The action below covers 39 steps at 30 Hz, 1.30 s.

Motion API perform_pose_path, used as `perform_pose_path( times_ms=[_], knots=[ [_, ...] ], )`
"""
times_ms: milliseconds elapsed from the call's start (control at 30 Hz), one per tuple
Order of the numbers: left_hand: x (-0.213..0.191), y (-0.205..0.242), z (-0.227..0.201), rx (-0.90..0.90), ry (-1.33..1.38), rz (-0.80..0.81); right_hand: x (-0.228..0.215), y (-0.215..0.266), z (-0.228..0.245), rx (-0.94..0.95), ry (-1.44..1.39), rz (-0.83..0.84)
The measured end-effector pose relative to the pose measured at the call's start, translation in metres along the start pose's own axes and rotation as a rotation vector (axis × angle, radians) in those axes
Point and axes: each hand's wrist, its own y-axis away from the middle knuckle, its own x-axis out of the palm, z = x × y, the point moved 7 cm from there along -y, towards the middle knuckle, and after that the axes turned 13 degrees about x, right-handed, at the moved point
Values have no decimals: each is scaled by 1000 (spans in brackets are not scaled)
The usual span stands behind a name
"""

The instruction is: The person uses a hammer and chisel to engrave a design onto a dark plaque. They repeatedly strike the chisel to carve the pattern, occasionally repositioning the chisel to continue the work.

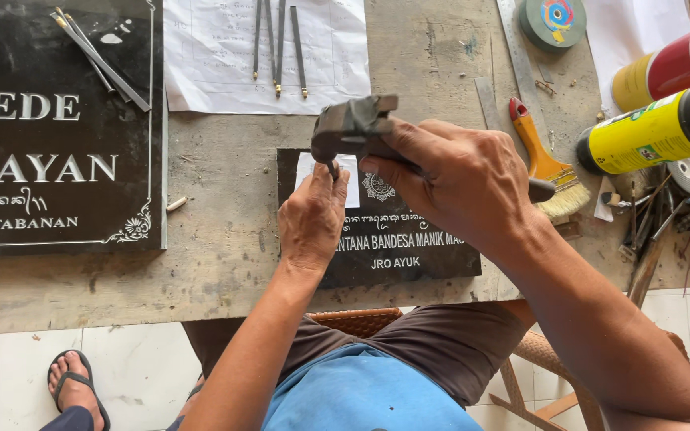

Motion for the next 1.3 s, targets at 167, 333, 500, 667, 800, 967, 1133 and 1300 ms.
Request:
perform_pose_path(
  times_ms=[167,333,500,667,800,967,1133,1300],
  knots=[
    [-8,-2,-13,-4,-45,-84,1,5,-1,-4,29,-18],
    [-5,-6,19,-86,201,-9,-4,14,-3,-19,-65,-32],
    [-42,-31,27,-81,398,203,-3,24,-33,122,-375,-39],
    [-13,-44,10,-16,282,585,7,27,-37,247,-413,-26],
    [-8,-51,8,-32,166,667,6,30,-41,292,-434,-24],
    [-9,-52,17,-96,154,695,1,28,-48,331,-446,-24],
    [-8,-49,21,-55,188,662,0,20,-44,251,-347,-17],
    [-3,-45,21,8,207,621,-7,9,-37,252,-306,0]
  ],
)
